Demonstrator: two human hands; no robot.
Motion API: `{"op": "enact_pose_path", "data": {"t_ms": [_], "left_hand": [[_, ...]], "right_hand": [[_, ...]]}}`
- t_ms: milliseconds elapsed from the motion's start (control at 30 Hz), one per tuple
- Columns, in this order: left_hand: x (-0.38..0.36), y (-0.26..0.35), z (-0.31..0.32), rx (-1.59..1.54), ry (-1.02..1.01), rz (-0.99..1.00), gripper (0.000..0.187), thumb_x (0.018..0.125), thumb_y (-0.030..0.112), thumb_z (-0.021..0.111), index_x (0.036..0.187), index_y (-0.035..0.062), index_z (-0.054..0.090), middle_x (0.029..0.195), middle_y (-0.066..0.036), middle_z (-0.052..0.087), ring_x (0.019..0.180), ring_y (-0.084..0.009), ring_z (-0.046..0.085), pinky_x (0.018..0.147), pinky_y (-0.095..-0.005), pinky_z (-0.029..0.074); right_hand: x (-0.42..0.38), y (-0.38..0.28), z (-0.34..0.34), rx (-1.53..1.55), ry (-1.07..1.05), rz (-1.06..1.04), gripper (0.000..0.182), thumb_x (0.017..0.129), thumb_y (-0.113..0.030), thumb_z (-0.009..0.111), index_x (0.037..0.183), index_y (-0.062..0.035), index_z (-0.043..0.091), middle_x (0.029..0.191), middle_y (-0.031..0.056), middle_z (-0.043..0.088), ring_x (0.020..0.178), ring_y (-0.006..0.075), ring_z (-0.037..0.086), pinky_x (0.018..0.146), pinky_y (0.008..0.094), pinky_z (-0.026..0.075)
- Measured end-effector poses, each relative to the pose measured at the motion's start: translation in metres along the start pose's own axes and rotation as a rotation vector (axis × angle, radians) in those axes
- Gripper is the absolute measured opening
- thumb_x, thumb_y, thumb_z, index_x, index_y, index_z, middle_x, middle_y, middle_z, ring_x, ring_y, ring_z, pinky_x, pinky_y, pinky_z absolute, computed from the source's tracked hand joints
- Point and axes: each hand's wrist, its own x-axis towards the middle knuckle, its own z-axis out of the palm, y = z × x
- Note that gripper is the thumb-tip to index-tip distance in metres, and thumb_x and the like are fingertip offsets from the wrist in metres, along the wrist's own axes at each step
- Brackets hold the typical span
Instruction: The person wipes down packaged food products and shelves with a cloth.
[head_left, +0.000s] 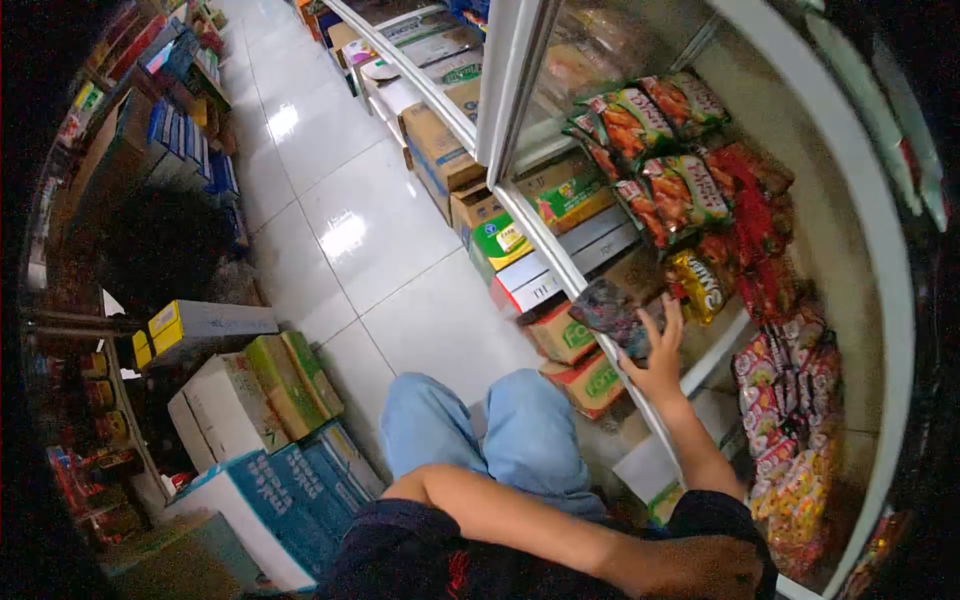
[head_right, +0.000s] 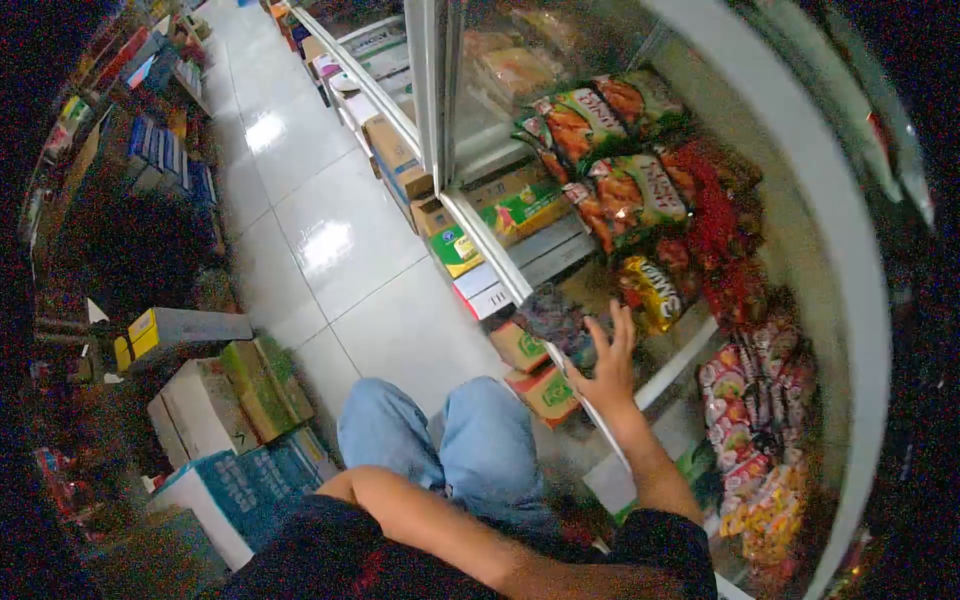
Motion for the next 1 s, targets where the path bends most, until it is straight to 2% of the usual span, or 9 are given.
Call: {"op": "enact_pose_path", "data": {"t_ms": [133,167,367,433,467,533,600,800,1000], "left_hand": [[-0.048,-0.024,-0.008,0.173,-0.241,0.046,0.017,0.084,0.018,0.049,0.091,0.0056,0.059,0.090,-0.011,0.056,0.078,-0.0275,0.053,0.069,-0.0360,0.044],[-0.058,-0.028,-0.011,0.181,-0.277,0.074,0.017,0.083,0.018,0.050,0.092,0.0055,0.058,0.090,-0.012,0.056,0.079,-0.0278,0.053,0.070,-0.0364,0.043],[-0.103,-0.049,-0.048,0.290,-0.344,0.106,0.021,0.079,0.019,0.053,0.094,0.0048,0.057,0.091,-0.014,0.056,0.085,-0.0299,0.053,0.075,-0.0389,0.042],[-0.117,-0.054,-0.105,0.512,-0.119,-0.177,0.021,0.077,0.018,0.053,0.092,0.0039,0.055,0.086,-0.015,0.055,0.081,-0.0307,0.053,0.072,-0.0405,0.042],[-0.100,-0.037,-0.125,1.083,-0.335,-0.723,0.020,0.065,0.017,0.055,0.079,0.0028,0.057,0.083,-0.013,0.057,0.080,-0.0313,0.054,0.067,-0.0408,0.044],[-0.167,-0.076,-0.181,1.235,0.053,-0.210,0.033,0.063,0.007,0.057,0.095,0.0049,0.055,0.093,-0.011,0.056,0.089,-0.0292,0.053,0.076,-0.0396,0.042],[-0.189,-0.058,-0.201,1.453,0.061,-0.297,0.042,0.069,0.011,0.058,0.109,0.0067,0.050,0.112,-0.012,0.051,0.103,-0.0285,0.047,0.082,-0.0385,0.041],[-0.184,-0.081,-0.211,1.476,0.022,-0.378,0.049,0.077,0.019,0.055,0.123,0.0095,0.042,0.126,-0.010,0.041,0.119,-0.0272,0.035,0.097,-0.0453,0.026],[-0.192,-0.106,-0.217,1.360,0.133,-0.393,0.044,0.079,0.017,0.053,0.121,0.0136,0.044,0.128,-0.006,0.040,0.122,-0.0254,0.032,0.101,-0.0506,0.019]], "right_hand": [[-0.004,0.005,0.003,-0.072,-0.072,-0.018,0.062,0.063,-0.030,0.069,0.117,-0.0089,0.046,0.120,0.0175,0.031,0.110,0.0360,0.031,0.096,0.0448,0.023],[0.003,0.003,0.005,-0.153,-0.035,-0.059,0.056,0.065,-0.026,0.066,0.115,-0.0094,0.047,0.107,0.0143,0.037,0.099,0.0315,0.037,0.090,0.0426,0.028],[0.101,-0.007,0.046,-0.013,0.017,-0.225,0.055,0.065,-0.005,0.061,0.117,-0.0159,0.048,0.098,0.0145,0.045,0.093,0.0324,0.045,0.080,0.0405,0.038],[0.143,-0.010,0.074,-0.009,0.121,-0.226,0.054,0.067,-0.004,0.059,0.117,-0.0190,0.049,0.099,0.0144,0.047,0.093,0.0317,0.046,0.082,0.0404,0.039],[0.167,-0.007,0.089,-0.018,0.196,-0.247,0.049,0.068,-0.001,0.058,0.113,-0.0187,0.052,0.098,0.0134,0.049,0.092,0.0315,0.048,0.082,0.0398,0.040],[0.206,-0.003,0.109,-0.024,0.270,-0.266,0.045,0.069,0.001,0.056,0.109,-0.0185,0.055,0.097,0.0123,0.050,0.091,0.0312,0.049,0.081,0.0393,0.040],[0.227,-0.004,0.117,-0.072,0.241,-0.200,0.034,0.068,-0.006,0.060,0.101,-0.0151,0.060,0.096,0.0111,0.051,0.090,0.0305,0.050,0.080,0.0394,0.042],[0.183,-0.019,0.093,-0.005,0.132,-0.305,0.034,0.064,-0.032,0.065,0.090,-0.0105,0.062,0.100,0.0157,0.050,0.091,0.0334,0.048,0.079,0.0416,0.041],[0.249,-0.008,0.127,-0.091,0.168,-0.254,0.039,0.065,-0.026,0.062,0.097,-0.0046,0.055,0.101,0.0170,0.048,0.098,0.0335,0.043,0.085,0.0415,0.037]]}}
